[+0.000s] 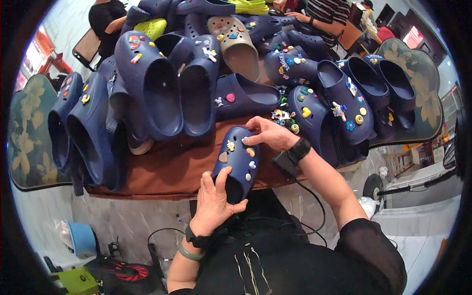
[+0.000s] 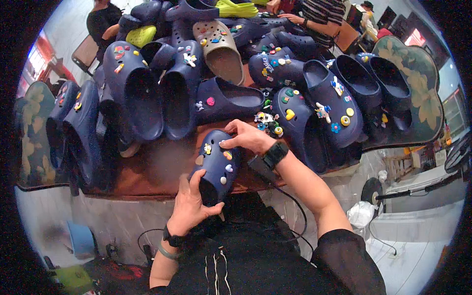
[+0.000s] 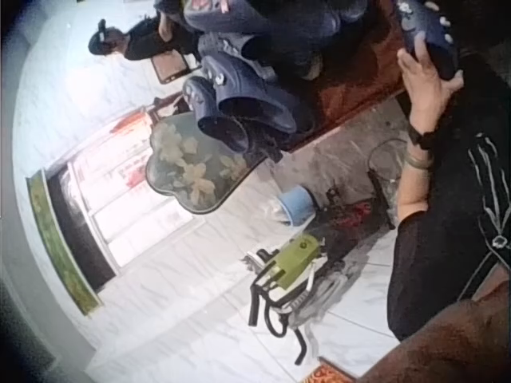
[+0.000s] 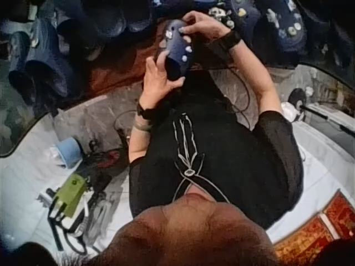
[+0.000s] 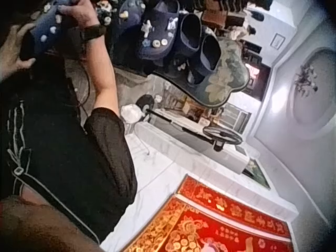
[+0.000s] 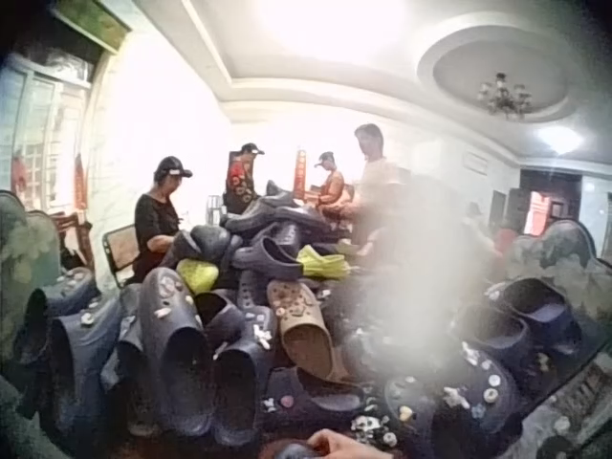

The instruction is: Manually attaching decorative charms (Jibbitz) into the holes of foam clogs (crocs).

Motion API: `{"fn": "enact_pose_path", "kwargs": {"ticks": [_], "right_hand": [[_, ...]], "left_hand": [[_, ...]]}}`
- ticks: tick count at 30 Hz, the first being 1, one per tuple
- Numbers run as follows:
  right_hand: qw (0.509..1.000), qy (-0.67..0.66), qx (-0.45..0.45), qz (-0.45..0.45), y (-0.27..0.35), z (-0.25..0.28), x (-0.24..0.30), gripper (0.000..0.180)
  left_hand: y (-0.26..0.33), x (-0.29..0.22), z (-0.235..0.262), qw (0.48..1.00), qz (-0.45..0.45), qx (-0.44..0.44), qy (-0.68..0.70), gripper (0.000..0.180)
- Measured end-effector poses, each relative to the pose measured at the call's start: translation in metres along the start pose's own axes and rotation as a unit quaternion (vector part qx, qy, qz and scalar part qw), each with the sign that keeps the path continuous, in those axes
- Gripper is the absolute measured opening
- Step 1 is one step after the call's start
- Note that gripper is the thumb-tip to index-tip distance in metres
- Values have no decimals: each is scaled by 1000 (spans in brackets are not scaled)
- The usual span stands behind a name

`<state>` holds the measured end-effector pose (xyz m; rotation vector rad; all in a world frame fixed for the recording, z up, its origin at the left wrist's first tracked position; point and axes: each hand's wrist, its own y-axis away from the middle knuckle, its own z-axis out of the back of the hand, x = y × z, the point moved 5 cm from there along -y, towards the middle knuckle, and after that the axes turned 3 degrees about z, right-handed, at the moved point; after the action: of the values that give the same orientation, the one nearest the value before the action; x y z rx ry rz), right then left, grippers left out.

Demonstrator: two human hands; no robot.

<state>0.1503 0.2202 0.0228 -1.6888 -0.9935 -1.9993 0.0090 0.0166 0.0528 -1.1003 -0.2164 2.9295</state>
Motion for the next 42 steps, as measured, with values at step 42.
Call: {"fn": "enact_pose_path", "kwargs": {"ticks": [42], "right_hand": [[726, 548, -315, 271, 56, 83, -12, 11]], "left_hand": [[0, -1, 1, 1000, 1, -8, -12, 106]]}}
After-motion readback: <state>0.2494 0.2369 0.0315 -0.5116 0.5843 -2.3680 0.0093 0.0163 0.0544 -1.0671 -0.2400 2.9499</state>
